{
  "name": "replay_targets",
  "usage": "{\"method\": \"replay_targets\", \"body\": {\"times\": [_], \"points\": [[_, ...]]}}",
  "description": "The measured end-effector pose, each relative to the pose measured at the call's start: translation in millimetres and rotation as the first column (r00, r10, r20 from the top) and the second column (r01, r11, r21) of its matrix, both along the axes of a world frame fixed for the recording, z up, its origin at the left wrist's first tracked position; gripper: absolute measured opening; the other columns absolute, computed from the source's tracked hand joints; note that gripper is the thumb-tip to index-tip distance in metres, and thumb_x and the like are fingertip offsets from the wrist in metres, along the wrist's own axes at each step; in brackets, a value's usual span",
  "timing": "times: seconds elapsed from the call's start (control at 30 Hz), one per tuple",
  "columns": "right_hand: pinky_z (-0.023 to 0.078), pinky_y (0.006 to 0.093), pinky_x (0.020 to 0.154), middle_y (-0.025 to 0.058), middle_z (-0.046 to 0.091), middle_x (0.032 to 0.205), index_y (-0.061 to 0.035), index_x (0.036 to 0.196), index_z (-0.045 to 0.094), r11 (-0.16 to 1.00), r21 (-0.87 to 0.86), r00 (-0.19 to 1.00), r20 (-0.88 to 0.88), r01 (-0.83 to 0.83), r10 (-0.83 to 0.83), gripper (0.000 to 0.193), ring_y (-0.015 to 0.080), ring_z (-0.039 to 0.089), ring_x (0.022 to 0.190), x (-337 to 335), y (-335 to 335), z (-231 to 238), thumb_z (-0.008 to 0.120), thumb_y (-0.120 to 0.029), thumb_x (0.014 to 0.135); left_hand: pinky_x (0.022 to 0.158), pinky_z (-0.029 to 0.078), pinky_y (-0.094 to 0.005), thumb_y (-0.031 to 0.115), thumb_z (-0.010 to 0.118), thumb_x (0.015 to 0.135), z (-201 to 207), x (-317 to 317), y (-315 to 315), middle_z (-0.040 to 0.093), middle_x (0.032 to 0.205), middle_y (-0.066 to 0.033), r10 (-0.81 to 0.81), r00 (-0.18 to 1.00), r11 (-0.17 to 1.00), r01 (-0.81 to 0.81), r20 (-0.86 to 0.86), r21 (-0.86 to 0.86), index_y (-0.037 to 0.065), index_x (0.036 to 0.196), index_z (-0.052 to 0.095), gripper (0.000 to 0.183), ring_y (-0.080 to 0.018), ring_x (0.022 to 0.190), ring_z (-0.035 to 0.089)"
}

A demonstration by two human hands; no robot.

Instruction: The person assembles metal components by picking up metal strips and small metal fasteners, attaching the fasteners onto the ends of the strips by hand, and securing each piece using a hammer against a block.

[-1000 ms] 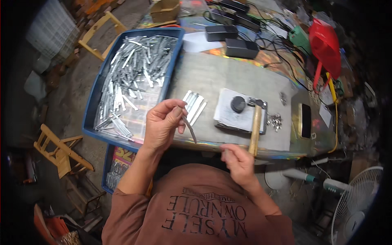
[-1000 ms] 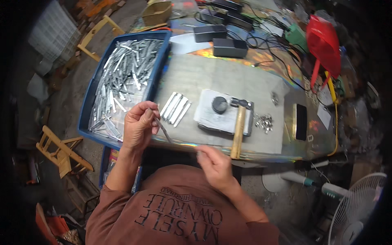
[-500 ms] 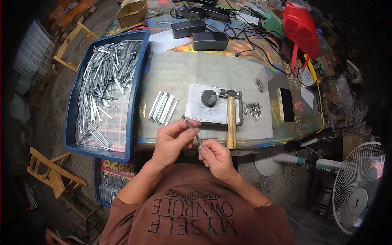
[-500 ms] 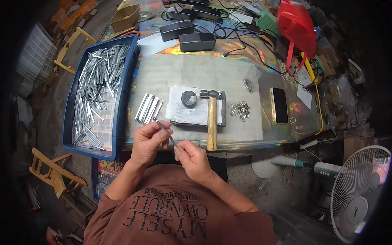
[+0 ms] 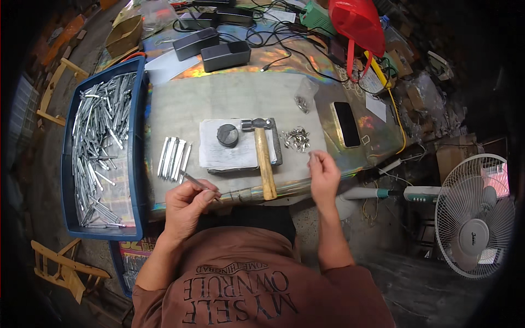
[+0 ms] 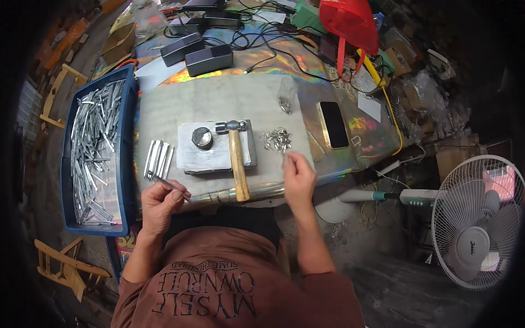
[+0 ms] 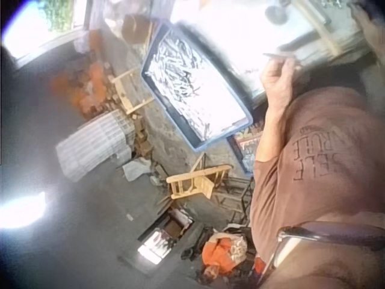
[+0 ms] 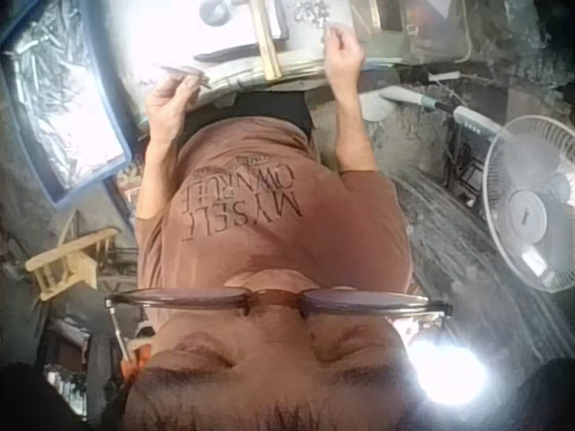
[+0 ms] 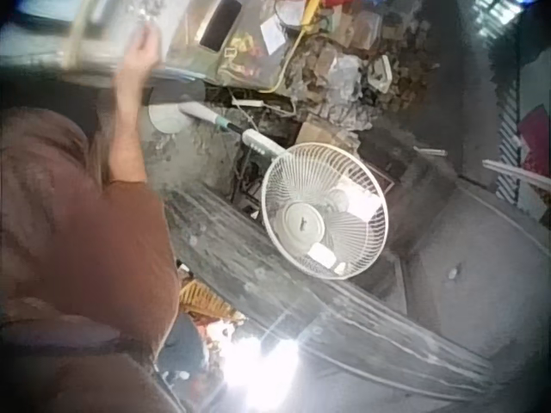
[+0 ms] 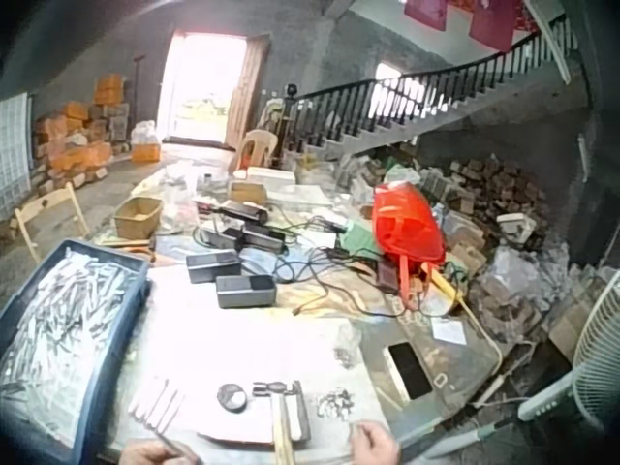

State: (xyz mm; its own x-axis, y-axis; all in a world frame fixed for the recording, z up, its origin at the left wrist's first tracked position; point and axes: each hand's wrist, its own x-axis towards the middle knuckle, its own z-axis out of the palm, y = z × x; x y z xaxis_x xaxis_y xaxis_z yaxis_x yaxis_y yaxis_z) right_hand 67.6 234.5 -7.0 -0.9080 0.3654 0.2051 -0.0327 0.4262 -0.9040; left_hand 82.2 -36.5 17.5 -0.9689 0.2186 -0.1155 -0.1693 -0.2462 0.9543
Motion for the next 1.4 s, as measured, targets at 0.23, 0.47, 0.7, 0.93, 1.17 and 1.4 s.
{"method": "replay_targets", "body": {"times": [0.23, 0.47, 0.7, 0.93, 1.17, 1.4], "points": [[0.042, 0.0363, 0.064, 0.0121, 0.053, 0.075, -0.0026, 0.078, 0.055, 0.821, 0.561, 0.987, -0.05, -0.101, 0.155, 0.006, 0.0301, 0.053, 0.072, -28.3, 40.0, -33.7, 0.055, -0.006, 0.073, 0.043, 0.034, -0.0182, 0.016, 0.06, 0.078, -14.2, 1.9, 1.9, 0.059, 0.072, -0.0077, 0.038, 0.999, 0.999, -0.038, 0.006, -0.001, -0.001, 0.082, 0.056, 0.018, -0.0059, 0.05, 0.044], [0.038, 0.0411, 0.066, 0.0119, 0.05, 0.075, -0.0042, 0.077, 0.05, 0.611, 0.773, 0.98, 0.072, -0.174, 0.187, 0.007, 0.031, 0.049, 0.073, -35.6, 39.9, -43.8, 0.054, -0.008, 0.073, 0.043, 0.034, -0.0179, 0.016, 0.06, 0.078, -18.6, 3.1, 5.5, 0.058, 0.071, -0.0074, 0.045, 0.998, 0.999, -0.045, 0.036, 0.011, 0.0, 0.082, 0.056, 0.016, -0.0059, 0.05, 0.045], [0.04, 0.0411, 0.064, 0.0157, 0.053, 0.076, -0.001, 0.081, 0.047, 0.776, 0.606, 0.984, 0.095, -0.176, 0.15, 0.007, 0.0341, 0.051, 0.073, -28.1, 44.9, -40.9, 0.049, -0.006, 0.076, 0.042, 0.033, -0.0174, 0.016, 0.06, 0.078, -17.7, 4.1, 5.6, 0.058, 0.071, -0.0068, 0.038, 0.998, 0.999, -0.038, 0.041, 0.012, 0.001, 0.081, 0.056, 0.016, -0.0054, 0.049, 0.044], [0.04, 0.0231, 0.056, 0.0057, 0.055, 0.075, 0.0023, 0.09, 0.052, 0.995, -0.008, 0.995, 0.026, -0.096, 0.097, 0.012, 0.0101, 0.048, 0.061, -11.0, 26.4, -30.6, 0.048, -0.004, 0.081, 0.041, 0.033, -0.0172, 0.016, 0.059, 0.079, -21.4, 4.2, 10.0, 0.058, 0.069, -0.0064, 0.017, 0.996, 0.999, -0.02, 0.085, 0.035, 0.0, 0.083, 0.057, 0.017, -0.0061, 0.05, 0.045], [0.038, 0.0175, 0.059, 0.0005, 0.052, 0.076, 0.0029, 0.098, 0.05, 0.931, -0.185, 0.949, -0.045, -0.314, 0.311, 0.017, 0.004, 0.044, 0.066, 24.7, -30.9, 27.5, 0.049, -0.003, 0.082, 0.041, 0.036, -0.0176, 0.013, 0.057, 0.08, -15.5, -1.3, 24.6, 0.058, 0.07, -0.008, -0.005, 0.987, 0.987, -0.02, 0.159, 0.158, 0.0, 0.085, 0.056, 0.015, -0.0075, 0.052, 0.048], [0.04, 0.017, 0.065, 0.003, 0.052, 0.084, 0.0016, 0.11, 0.038, 0.692, -0.529, 0.844, -0.09, -0.491, 0.529, 0.028, 0.0049, 0.047, 0.073, 45.3, -79.0, 33.0, 0.047, 0.001, 0.083, 0.042, 0.039, -0.0173, 0.012, 0.056, 0.081, -12.9, 0.6, 34.2, 0.058, 0.076, -0.0078, -0.043, 0.959, 0.911, -0.077, 0.279, 0.404, 0.001, 0.082, 0.056, 0.011, -0.0077, 0.056, 0.051]]}}
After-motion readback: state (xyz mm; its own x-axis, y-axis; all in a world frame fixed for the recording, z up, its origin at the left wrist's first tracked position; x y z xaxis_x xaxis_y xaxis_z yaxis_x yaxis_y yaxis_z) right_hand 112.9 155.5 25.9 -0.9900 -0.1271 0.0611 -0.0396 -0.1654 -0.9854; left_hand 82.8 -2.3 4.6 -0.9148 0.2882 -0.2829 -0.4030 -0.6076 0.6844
